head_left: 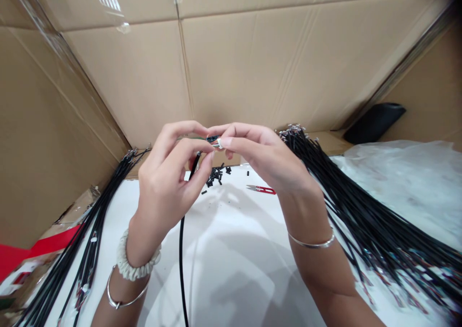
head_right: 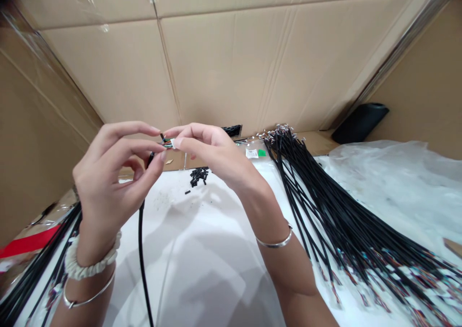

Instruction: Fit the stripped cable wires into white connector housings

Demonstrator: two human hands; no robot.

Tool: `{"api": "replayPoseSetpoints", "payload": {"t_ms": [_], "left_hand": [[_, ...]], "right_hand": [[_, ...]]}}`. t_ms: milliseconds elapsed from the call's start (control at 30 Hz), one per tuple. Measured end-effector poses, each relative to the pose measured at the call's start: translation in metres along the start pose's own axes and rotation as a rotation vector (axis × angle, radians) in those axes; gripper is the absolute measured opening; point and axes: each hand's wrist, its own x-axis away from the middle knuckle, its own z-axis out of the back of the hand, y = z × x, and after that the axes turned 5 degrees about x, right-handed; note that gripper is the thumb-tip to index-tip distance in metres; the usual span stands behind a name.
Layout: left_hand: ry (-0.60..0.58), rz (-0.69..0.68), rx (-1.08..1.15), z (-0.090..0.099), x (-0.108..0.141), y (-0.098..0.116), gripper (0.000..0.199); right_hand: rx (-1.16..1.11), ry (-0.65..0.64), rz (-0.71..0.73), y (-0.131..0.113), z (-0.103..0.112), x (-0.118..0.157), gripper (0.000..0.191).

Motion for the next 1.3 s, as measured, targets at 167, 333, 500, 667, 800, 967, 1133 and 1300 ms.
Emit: {"api": "replayPoseSetpoints", "payload": {"t_ms": [167,333,500,667,800,967,1133,1300], "left_hand": [[0.008,-0.049,-0.008,-0.0003,0.0001,-0.0017,0.007],[0.015,-0.106,-0.067,-0.0001,-0.0009,-0.0019,0.010],[0.021,-0.113,-0.086,0.0006,-0.0011,-0.0003,0.008],[0.020,-0.106,-0.095,0.0016,-0.0013,0.0003,0.009],[0.024,-0.125,-0.104,0.0013,-0.0009,0.0002,0.009],[0.019,-0.122,-0.117,0.0014,-0.0014,0.0016,0.009],[0.016,-0.140,-0.136,0.0023,-0.0028,0.0010,0.010],[0.027,-0.172,-0.150,0.0033,-0.0034,-0.0009,0.012]], "right_hand": [[0.025,-0.050,0.037,0.0011,-0.0035,-0.0008,0.030],[-0.067,-0.076,0.038,0.0040,-0.0027,-0.0018,0.026],[-0.097,-0.100,0.021,0.0046,-0.0006,-0.0019,0.027],[-0.138,-0.090,0.020,0.0044,0.0004,-0.0021,0.025],[-0.177,-0.112,0.017,0.0044,-0.0001,-0.0030,0.022],[-0.220,-0.127,-0.015,0.0048,0.0005,-0.0051,0.025],[-0.239,-0.133,-0.024,0.0057,0.0005,-0.0055,0.025],[-0.242,-0.132,-0.024,0.0061,-0.0007,-0.0049,0.025]]}}
